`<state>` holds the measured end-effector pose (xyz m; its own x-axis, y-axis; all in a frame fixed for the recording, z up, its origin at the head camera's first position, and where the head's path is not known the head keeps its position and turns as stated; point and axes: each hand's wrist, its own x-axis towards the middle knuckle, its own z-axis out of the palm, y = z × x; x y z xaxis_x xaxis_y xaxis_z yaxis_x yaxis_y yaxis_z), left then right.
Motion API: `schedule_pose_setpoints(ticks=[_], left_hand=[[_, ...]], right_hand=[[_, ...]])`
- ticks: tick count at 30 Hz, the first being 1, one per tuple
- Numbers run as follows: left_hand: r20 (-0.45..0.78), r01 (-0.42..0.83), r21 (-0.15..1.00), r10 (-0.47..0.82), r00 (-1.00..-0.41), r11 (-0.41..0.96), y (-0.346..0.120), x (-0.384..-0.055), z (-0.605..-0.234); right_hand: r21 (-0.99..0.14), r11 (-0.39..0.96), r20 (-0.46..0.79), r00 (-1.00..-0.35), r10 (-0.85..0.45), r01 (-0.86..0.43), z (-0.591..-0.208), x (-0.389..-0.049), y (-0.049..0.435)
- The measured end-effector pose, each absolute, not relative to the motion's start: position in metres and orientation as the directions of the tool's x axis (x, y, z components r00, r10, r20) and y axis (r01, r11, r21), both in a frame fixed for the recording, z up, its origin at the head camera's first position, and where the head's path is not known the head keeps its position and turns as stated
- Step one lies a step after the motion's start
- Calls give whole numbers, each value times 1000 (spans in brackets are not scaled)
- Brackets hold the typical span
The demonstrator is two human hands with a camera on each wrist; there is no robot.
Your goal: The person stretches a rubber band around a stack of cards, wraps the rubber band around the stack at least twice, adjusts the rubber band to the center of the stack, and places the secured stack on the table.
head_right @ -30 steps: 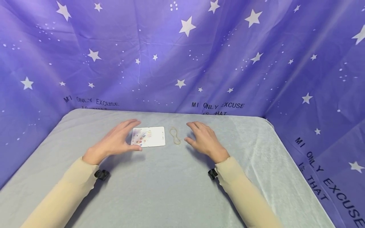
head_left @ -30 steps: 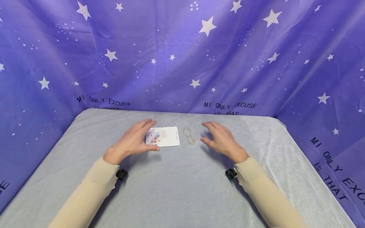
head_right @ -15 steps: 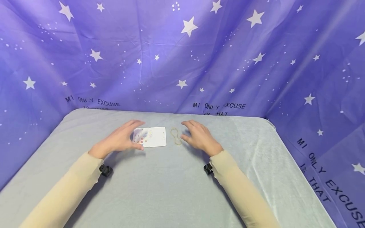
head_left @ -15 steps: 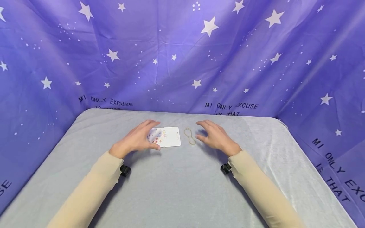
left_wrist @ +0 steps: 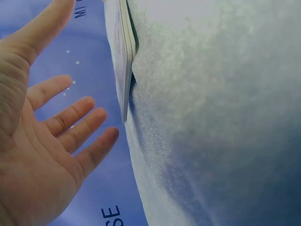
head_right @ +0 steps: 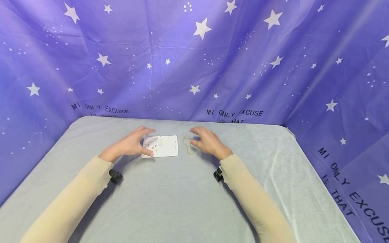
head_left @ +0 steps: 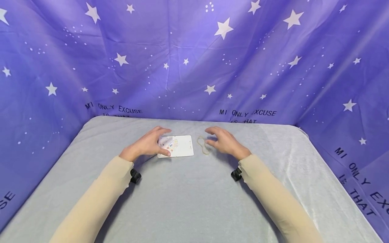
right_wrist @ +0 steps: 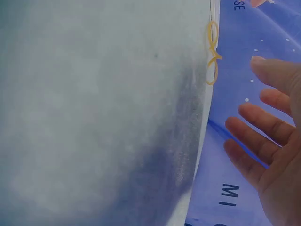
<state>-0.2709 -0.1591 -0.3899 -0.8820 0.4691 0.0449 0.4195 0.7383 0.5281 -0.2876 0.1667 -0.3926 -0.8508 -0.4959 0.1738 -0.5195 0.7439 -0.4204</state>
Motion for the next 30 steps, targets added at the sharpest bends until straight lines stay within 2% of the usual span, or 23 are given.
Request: schedule_pose_setpoints(ticks=[7, 17, 23, 30], left_hand=[[-6, 389, 534, 463, -886, 750, -161, -275, -390], [26, 427, 549, 497, -868, 718, -168, -287, -397], [16, 430, 535, 500, -866, 727, -167, -290, -400], [-37, 404, 519, 492, -870, 753, -164, -293, -401]], right_hand=[[-519, 692, 134, -848, -513, -501, -397, -299, 162], [-575, 669, 83, -847, -525, -471, -401, -312, 155], [-583, 676, 37, -845, -533, -451, -403, -318, 152], [-534, 692, 43, -833, -552, -486, -404, -322, 150]])
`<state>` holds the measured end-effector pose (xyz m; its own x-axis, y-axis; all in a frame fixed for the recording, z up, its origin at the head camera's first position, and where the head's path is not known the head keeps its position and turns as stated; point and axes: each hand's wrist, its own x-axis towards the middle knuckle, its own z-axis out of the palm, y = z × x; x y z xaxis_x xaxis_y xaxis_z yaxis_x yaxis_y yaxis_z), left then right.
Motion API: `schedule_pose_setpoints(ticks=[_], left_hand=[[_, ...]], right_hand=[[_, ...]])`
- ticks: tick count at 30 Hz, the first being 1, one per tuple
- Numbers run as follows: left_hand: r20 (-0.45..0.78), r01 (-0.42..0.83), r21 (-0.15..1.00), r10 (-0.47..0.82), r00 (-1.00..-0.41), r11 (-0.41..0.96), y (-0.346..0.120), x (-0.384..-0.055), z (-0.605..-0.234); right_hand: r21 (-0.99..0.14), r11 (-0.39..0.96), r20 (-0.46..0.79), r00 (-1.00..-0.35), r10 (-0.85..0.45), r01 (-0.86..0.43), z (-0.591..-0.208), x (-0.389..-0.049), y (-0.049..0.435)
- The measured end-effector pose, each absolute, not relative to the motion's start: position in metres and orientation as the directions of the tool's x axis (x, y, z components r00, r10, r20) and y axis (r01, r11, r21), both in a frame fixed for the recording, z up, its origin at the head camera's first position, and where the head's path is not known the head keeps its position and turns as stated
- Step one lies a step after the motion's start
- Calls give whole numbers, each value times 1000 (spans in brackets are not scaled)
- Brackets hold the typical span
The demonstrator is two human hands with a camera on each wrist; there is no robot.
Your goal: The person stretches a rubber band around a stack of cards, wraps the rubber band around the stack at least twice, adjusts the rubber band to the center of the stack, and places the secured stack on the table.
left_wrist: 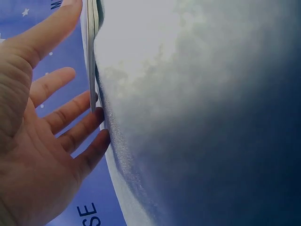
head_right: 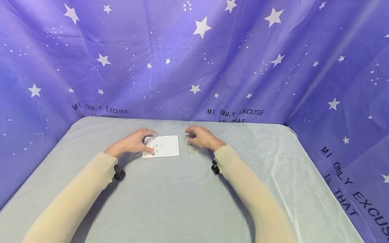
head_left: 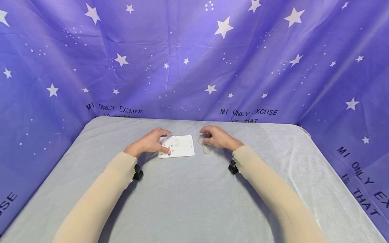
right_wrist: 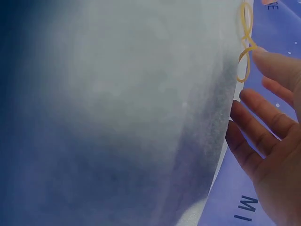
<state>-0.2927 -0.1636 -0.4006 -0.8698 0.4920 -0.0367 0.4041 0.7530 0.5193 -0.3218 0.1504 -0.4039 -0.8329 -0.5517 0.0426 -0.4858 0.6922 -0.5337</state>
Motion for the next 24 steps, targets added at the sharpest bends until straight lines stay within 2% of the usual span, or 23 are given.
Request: schedule_pose_setpoints(ticks=[8, 24], left_hand=[[-34, 395, 532, 486, -873, 749, -164, -297, -402], [-52, 404, 462, 478, -877, 790, -157, -299, -402]], right_hand=[[-512, 700, 26, -824, -567, -498, -406, -326, 146], [-484, 712, 21, -821, -571, -508, -406, -328, 143]])
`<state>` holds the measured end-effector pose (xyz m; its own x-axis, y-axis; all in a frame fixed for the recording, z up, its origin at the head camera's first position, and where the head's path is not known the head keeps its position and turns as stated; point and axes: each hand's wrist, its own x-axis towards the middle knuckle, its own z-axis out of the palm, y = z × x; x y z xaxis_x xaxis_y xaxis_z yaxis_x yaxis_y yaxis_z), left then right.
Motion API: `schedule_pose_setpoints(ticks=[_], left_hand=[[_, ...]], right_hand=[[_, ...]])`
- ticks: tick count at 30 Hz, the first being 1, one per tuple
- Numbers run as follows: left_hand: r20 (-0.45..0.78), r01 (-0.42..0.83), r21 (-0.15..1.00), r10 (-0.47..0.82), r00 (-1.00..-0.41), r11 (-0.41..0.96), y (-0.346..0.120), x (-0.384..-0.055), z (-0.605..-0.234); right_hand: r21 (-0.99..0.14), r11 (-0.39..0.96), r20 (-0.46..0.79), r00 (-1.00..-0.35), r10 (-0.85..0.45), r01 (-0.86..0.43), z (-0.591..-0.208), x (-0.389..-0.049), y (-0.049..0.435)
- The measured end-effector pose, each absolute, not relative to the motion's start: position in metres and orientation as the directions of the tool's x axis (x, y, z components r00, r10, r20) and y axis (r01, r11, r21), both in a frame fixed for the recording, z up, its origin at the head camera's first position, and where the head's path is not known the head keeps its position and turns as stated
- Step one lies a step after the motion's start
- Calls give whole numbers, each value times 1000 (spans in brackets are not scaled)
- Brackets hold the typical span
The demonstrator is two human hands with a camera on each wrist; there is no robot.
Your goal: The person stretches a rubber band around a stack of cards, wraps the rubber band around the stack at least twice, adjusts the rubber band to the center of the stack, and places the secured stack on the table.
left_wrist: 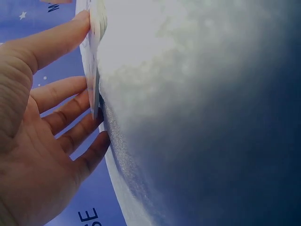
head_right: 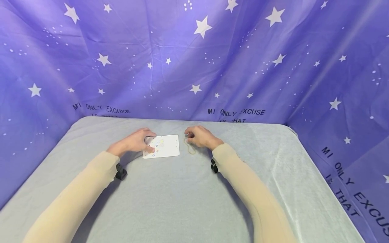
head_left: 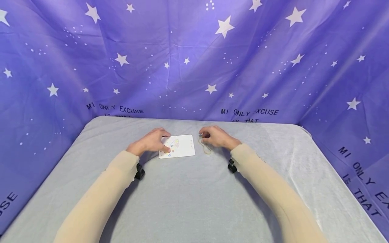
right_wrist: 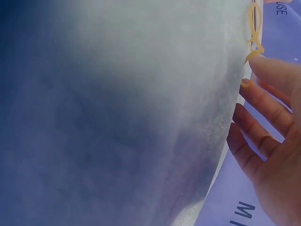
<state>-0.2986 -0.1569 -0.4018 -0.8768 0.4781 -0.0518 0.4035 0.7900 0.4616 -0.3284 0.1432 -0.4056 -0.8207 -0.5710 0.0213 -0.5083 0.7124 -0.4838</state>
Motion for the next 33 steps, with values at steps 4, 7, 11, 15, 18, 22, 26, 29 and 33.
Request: schedule_pose_setpoints(ticks=[4, 7, 11, 15, 18, 22, 26, 29, 33], left_hand=[[-56, 403, 461, 479, -876, 790, -156, -300, -401], [-62, 394, 470, 474, -878, 790, -155, -300, -401], [-62, 385, 480, 469, -881, 788, -154, -300, -400], [-60, 385, 473, 465, -883, 792, -154, -299, -400], [-57, 385, 469, 462, -885, 795, -153, -298, -399], [-52, 375, 467, 449, -892, 800, -152, -296, -398], [-42, 370, 463, 437, -899, 805, -151, -294, -398], [-27, 375, 459, 434, -901, 805, -150, -292, -397], [-4, 384, 456, 434, -901, 803, -151, -290, -396]], right_hand=[[-475, 719, 21, -823, -567, -507, -405, -329, 143], [-470, 721, 28, -824, -565, -510, -405, -329, 142], [-459, 720, 37, -821, -570, -520, -404, -329, 142], [-462, 715, 39, -818, -574, -525, -403, -328, 142], [-469, 711, 42, -818, -574, -523, -403, -328, 142], [-483, 707, 42, -820, -571, -517, -402, -327, 143], [-489, 704, 41, -820, -571, -515, -402, -326, 144], [-486, 704, 48, -819, -571, -519, -402, -325, 145], [-497, 692, 69, -819, -570, -523, -400, -321, 147]])
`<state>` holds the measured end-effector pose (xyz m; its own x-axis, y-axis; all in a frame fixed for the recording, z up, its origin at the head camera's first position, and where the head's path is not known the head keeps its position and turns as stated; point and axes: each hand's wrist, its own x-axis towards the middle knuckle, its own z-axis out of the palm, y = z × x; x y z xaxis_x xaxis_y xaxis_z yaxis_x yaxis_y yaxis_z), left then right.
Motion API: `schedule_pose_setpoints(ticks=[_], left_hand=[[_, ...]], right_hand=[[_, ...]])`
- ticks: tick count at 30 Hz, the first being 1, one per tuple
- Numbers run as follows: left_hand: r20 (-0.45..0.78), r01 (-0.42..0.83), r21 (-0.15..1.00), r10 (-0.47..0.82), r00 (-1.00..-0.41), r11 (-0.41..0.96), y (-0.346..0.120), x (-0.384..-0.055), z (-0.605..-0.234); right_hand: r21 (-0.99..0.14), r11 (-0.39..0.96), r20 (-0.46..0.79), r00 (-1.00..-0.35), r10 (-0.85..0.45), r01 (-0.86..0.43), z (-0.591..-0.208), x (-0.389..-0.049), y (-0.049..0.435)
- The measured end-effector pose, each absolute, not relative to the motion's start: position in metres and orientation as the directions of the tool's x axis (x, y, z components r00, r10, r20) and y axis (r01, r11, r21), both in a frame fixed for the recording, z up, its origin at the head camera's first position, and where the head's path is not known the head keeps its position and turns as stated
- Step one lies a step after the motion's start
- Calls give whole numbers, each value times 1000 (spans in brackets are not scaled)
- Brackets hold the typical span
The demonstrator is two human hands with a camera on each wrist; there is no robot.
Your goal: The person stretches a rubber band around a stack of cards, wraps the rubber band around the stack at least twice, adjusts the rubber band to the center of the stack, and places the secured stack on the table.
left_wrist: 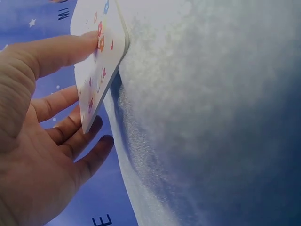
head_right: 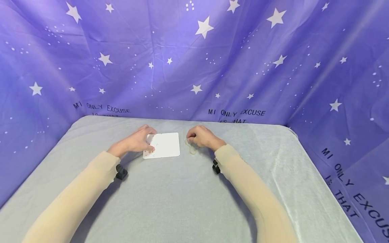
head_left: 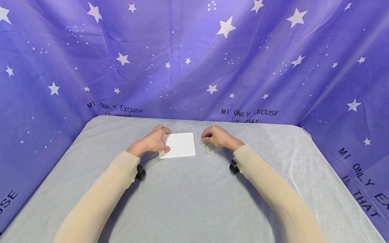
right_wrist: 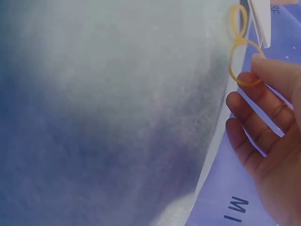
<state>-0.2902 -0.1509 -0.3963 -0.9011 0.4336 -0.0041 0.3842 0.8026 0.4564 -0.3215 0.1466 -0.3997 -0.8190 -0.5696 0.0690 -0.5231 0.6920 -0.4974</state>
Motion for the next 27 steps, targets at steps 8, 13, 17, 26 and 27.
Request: schedule_pose_setpoints(ticks=[8, 13, 17, 26, 27], left_hand=[[46, 386, 469, 415, -909, 795, -151, -282, -390], [64, 370, 474, 388, -920, 799, -149, -276, -386], [80, 372, 479, 383, -920, 795, -148, -272, -385], [178, 421, 510, 387, -905, 750, -148, -266, -387], [191, 428, 512, 387, -902, 745, -148, -265, -387]], right_hand=[[-558, 649, 112, -822, -558, -516, -393, -314, 152], [-600, 630, 104, -829, -549, -493, -388, -307, 155], [-631, 615, 95, -834, -544, -473, -385, -302, 158], [-691, 585, 61, -840, -539, -425, -382, -288, 159], [-694, 580, 63, -838, -541, -427, -382, -287, 159]])
